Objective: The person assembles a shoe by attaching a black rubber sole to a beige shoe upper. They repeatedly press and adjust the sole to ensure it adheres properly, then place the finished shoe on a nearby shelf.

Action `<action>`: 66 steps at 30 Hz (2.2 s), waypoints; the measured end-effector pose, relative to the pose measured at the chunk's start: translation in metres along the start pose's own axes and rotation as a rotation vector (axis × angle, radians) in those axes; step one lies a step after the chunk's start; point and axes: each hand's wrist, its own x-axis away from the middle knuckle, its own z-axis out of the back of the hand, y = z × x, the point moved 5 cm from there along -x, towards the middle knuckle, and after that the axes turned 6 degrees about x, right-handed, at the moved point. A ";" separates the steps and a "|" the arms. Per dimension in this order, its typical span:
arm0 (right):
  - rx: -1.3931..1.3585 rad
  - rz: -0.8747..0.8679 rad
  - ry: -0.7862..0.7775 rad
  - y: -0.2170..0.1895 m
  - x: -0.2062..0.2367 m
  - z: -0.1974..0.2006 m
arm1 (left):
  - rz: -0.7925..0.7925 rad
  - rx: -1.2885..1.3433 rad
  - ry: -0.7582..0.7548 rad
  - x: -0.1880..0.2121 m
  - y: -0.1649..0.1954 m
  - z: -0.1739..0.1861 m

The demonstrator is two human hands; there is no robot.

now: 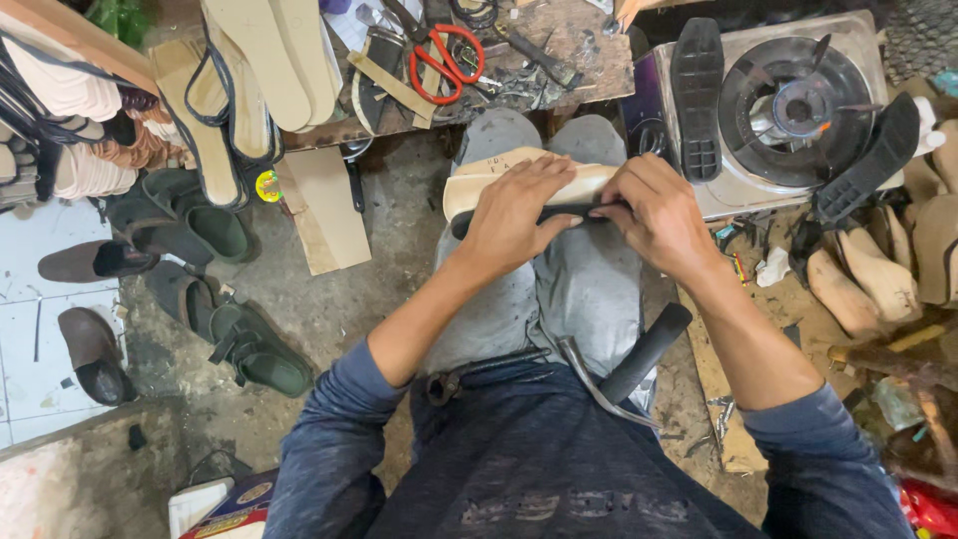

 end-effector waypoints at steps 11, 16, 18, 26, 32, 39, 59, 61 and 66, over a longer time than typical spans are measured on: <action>0.046 0.069 0.096 0.000 -0.008 0.013 | -0.025 0.034 0.157 0.001 0.006 0.004; 0.005 0.041 0.086 0.004 0.000 0.021 | 0.001 0.037 0.003 -0.006 0.021 0.017; -0.017 0.035 0.075 0.005 0.002 0.019 | -0.030 0.033 -0.058 -0.011 0.026 0.014; -0.094 -0.029 -0.006 0.011 0.000 0.016 | -0.155 0.086 0.049 -0.017 0.015 -0.013; -0.071 -0.014 0.099 0.010 -0.001 0.021 | -0.115 0.175 0.145 -0.013 0.014 -0.009; -0.087 -0.084 0.133 0.017 0.014 0.022 | -0.057 0.115 0.099 -0.019 0.032 0.000; -0.804 -0.541 0.114 0.057 0.045 -0.025 | -0.048 0.110 0.107 -0.024 0.036 -0.004; -0.762 -0.523 0.148 0.052 0.045 -0.025 | -0.046 0.131 0.118 -0.026 0.033 -0.003; -0.906 -0.342 0.185 0.019 0.009 0.005 | -0.032 0.331 0.290 -0.031 0.047 0.018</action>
